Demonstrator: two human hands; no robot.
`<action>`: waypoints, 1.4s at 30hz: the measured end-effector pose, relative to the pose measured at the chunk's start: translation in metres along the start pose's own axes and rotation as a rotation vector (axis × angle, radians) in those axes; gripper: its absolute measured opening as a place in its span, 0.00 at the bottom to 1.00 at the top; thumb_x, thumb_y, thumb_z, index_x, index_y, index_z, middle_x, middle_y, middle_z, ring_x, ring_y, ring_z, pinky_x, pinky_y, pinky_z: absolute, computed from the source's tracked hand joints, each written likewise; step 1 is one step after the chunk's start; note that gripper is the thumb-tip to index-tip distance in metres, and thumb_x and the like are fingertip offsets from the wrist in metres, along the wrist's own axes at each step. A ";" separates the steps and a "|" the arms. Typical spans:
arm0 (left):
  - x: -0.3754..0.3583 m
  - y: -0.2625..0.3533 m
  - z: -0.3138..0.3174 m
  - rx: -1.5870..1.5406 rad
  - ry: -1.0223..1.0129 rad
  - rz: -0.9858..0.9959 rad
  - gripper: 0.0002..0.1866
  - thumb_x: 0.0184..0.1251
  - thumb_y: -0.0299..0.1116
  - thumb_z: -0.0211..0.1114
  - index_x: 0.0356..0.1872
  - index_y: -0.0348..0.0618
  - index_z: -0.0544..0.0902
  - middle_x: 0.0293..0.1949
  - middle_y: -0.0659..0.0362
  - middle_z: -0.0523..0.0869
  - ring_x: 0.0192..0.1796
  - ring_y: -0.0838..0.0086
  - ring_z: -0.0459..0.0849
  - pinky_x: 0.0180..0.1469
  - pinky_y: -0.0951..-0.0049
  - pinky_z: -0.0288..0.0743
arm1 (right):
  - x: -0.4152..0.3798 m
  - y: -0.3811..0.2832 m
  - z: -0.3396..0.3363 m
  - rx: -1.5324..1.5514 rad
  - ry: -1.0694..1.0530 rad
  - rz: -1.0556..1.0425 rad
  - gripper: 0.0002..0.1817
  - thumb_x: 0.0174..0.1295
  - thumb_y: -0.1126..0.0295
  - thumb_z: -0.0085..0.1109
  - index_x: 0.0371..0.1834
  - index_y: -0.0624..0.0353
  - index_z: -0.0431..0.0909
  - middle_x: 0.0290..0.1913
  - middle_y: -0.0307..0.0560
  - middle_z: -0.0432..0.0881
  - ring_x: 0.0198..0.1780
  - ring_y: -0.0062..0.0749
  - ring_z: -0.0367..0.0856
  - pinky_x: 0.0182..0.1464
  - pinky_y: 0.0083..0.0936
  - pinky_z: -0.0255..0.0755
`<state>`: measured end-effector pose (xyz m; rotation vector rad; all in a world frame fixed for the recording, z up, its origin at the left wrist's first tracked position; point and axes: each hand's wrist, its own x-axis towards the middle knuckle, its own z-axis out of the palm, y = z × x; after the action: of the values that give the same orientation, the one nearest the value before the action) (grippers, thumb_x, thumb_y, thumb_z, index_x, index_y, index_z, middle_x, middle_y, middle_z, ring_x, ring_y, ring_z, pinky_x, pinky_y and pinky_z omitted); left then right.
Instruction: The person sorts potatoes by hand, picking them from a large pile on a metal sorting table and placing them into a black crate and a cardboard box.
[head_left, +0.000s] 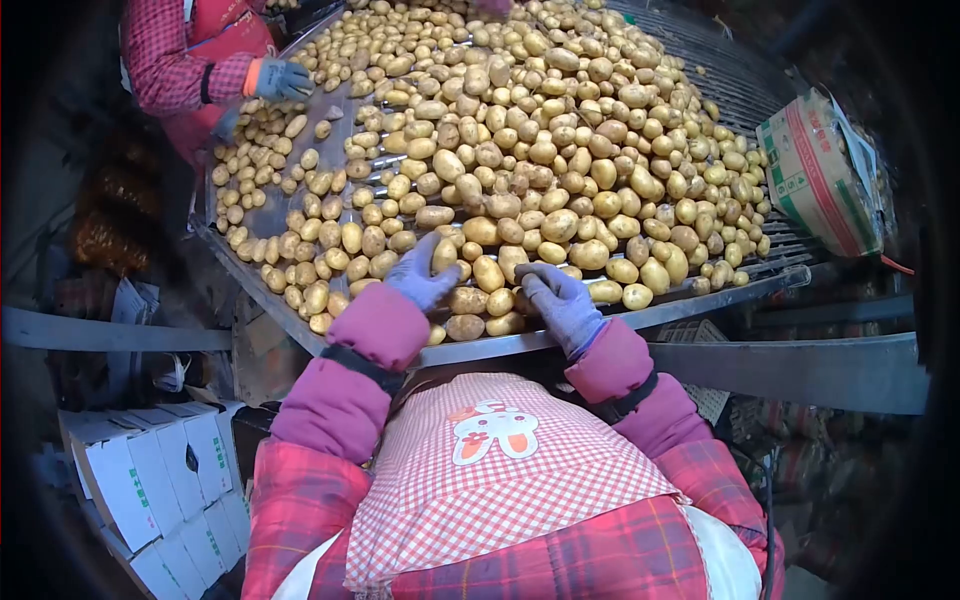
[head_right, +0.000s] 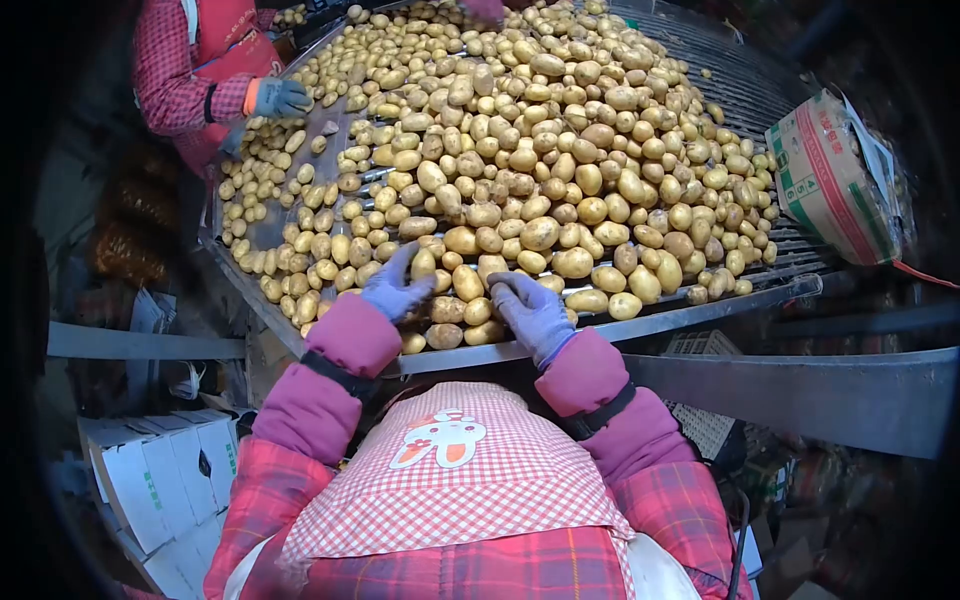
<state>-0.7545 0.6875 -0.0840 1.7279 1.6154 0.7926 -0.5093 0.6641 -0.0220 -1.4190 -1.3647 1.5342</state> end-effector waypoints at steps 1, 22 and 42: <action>-0.002 0.044 -0.014 0.113 -0.046 -0.141 0.36 0.55 0.50 0.66 0.65 0.48 0.69 0.54 0.38 0.79 0.57 0.47 0.79 0.59 0.56 0.71 | 0.002 0.000 0.000 0.172 0.026 0.100 0.15 0.70 0.66 0.52 0.54 0.61 0.77 0.45 0.40 0.81 0.44 0.22 0.78 0.47 0.19 0.74; 0.035 0.118 0.008 0.497 -0.649 0.040 0.38 0.60 0.57 0.57 0.71 0.58 0.62 0.56 0.43 0.76 0.51 0.48 0.81 0.52 0.56 0.76 | -0.003 -0.014 -0.029 0.632 0.202 0.267 0.24 0.67 0.62 0.54 0.63 0.60 0.66 0.46 0.46 0.78 0.35 0.29 0.81 0.32 0.25 0.77; 0.043 0.108 -0.011 0.602 -0.685 0.075 0.32 0.64 0.49 0.63 0.68 0.55 0.65 0.58 0.47 0.76 0.53 0.56 0.82 0.51 0.58 0.76 | 0.001 0.002 -0.027 0.622 0.093 0.112 0.23 0.69 0.59 0.52 0.62 0.59 0.66 0.46 0.45 0.77 0.42 0.30 0.79 0.39 0.24 0.75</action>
<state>-0.6940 0.7260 0.0079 2.1476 1.3614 -0.3038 -0.4833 0.6722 -0.0207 -1.1580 -0.6656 1.7367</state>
